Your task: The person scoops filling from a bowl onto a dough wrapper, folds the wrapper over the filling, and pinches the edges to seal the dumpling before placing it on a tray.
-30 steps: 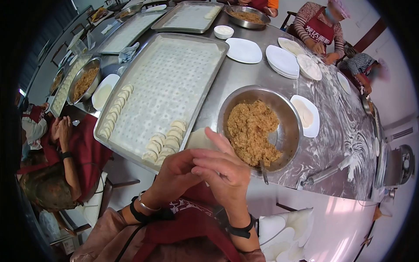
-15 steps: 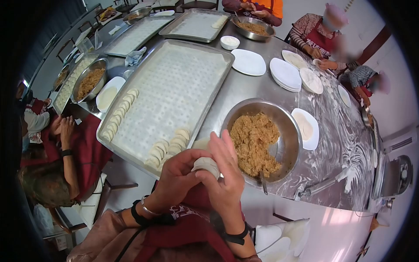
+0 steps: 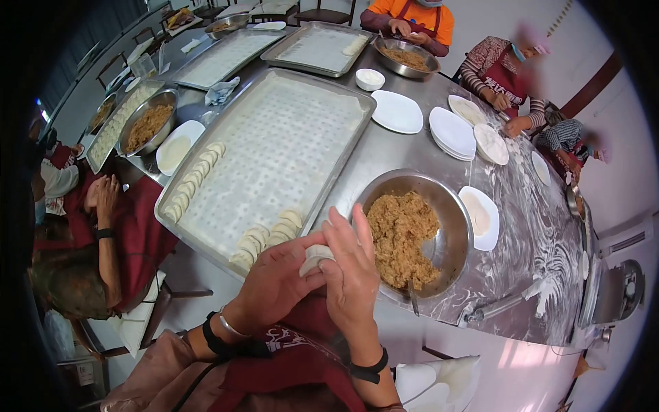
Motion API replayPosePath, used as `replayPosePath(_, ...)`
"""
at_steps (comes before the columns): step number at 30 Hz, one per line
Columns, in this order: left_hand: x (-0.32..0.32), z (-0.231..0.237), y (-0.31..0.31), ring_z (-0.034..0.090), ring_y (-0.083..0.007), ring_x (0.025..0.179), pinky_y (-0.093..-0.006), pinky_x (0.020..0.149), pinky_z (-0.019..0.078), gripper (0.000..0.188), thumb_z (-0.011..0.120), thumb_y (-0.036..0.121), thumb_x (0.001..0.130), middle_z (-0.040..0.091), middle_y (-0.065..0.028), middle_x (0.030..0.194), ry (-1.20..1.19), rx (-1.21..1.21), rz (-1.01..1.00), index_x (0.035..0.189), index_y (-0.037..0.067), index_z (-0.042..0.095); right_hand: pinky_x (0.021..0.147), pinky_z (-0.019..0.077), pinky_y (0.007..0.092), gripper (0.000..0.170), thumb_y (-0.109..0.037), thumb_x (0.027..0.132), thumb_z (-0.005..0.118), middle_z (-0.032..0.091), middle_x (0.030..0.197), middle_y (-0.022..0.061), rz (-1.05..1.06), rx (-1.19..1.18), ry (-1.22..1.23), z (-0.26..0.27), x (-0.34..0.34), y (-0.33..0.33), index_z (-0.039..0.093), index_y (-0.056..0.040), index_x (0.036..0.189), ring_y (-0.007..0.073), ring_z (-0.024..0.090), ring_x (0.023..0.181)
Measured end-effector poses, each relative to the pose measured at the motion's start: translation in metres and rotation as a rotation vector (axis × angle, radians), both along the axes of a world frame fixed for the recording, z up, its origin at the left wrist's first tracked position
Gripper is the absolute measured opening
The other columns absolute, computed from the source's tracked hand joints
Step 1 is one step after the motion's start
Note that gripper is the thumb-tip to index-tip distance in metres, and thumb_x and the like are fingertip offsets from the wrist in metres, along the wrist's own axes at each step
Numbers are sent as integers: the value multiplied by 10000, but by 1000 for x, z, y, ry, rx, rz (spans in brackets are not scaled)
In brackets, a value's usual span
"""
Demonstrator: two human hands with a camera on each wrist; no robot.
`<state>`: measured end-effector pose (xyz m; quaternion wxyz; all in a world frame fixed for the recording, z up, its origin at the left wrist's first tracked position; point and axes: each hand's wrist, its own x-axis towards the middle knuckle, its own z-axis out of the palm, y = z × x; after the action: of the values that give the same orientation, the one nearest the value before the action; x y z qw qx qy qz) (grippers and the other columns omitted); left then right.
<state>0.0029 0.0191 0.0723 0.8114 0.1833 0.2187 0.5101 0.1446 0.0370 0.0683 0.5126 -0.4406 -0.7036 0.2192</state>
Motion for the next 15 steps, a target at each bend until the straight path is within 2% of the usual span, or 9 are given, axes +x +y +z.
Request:
replayPosePath(3,0,-1,-4,562,-171,1170,-324,1024,461,410,460,135,1034,556,-102,1294,10,26,-9,1417,-8,432,1089,351,497,504,-353,951,583,553,1368,202,77,12,-138,0,5,4,594,35,1272,448,398,1360)
replayPosePath(5,-1,2,-2,554,-171,1182,-327,1029,458,406,447,126,1036,550,-100,1302,7,64,-7,1419,-8,430,1065,395,468,421,-214,906,651,577,1342,201,50,72,-172,11,1,8,621,38,1241,432,417,1356)
replayPosePath(6,-3,5,0,536,-172,1204,-328,1045,445,406,436,115,1036,537,-102,1315,132,145,-2,1421,-12,425,1065,395,468,421,-214,906,651,577,1342,201,55,76,-174,15,-2,6,621,38,1241,432,417,1356)
replayPosePath(7,-5,7,1,518,-173,1226,-330,1060,432,406,425,105,1036,524,-103,1327,258,225,7,1423,-15,421,1052,415,446,404,-140,870,670,585,1335,197,28,-28,-2,17,-7,2,630,35,1232,421,425,1354)
replayPosePath(8,-6,5,2,518,-173,1226,-330,1060,432,406,425,105,1036,524,-103,1327,256,224,17,1423,-15,421,1039,435,425,404,-67,834,689,592,1328,193,3,-135,170,18,-10,-2,639,33,1222,409,434,1352)
replayPosePath(9,-7,1,2,501,-177,1245,-335,1076,416,405,419,97,1035,506,-107,1345,49,167,11,1423,-20,419,1025,454,406,414,4,780,717,618,1294,189,-11,-175,292,16,-11,-3,662,27,1190,389,456,1339)
replayPosePath(10,-8,-2,3,485,-181,1264,-340,1093,399,405,413,89,1035,489,-111,1363,-159,110,2,1423,-25,416,1025,454,406,414,4,780,717,618,1294,189,-5,-176,288,12,-12,-5,662,27,1190,389,456,1339)
replayPosePath(13,-8,-7,3,462,-196,1292,-364,1119,375,406,404,79,1034,469,-123,1384,-197,95,-1,1424,-33,408,1033,448,429,350,29,761,720,651,1237,183,-30,-158,352,5,-14,-4,696,28,1110,380,483,1318)
replayPosePath(15,-8,-3,2,464,-199,1291,-369,1123,375,406,403,77,1034,471,-124,1382,-200,79,4,1424,-37,404,1041,441,453,243,45,761,720,696,1130,172,-56,-92,339,6,-17,-2,721,24,1003,361,537,1268)
